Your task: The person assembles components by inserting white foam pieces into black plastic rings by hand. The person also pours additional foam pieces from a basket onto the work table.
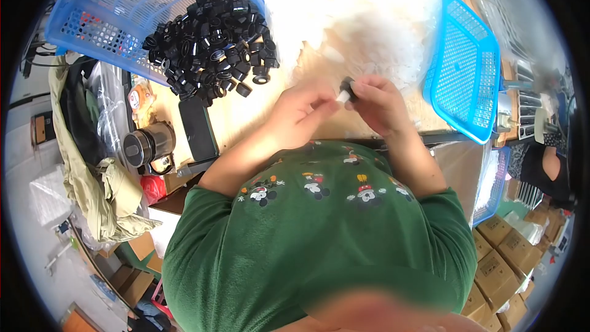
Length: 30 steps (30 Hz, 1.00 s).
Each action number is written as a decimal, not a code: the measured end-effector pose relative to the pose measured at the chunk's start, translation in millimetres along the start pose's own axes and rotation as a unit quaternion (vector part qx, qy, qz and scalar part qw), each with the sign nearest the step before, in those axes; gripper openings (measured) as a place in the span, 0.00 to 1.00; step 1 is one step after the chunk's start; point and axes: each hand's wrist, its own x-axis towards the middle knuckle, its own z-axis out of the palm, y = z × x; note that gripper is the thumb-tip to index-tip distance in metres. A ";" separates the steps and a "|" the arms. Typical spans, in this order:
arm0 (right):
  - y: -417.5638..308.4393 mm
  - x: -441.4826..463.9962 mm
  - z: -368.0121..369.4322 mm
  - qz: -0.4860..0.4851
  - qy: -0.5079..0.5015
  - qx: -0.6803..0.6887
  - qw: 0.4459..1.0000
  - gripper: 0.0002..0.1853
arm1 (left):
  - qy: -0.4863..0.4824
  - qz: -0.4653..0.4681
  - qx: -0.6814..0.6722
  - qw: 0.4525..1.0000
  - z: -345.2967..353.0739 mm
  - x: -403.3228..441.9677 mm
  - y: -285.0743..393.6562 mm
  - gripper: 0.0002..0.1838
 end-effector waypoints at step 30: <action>-3.1 -19.3 44.3 -0.477 -0.006 -0.603 0.640 0.15 | 0.044 0.027 -0.024 0.998 1.1 -14.5 -17.4 0.06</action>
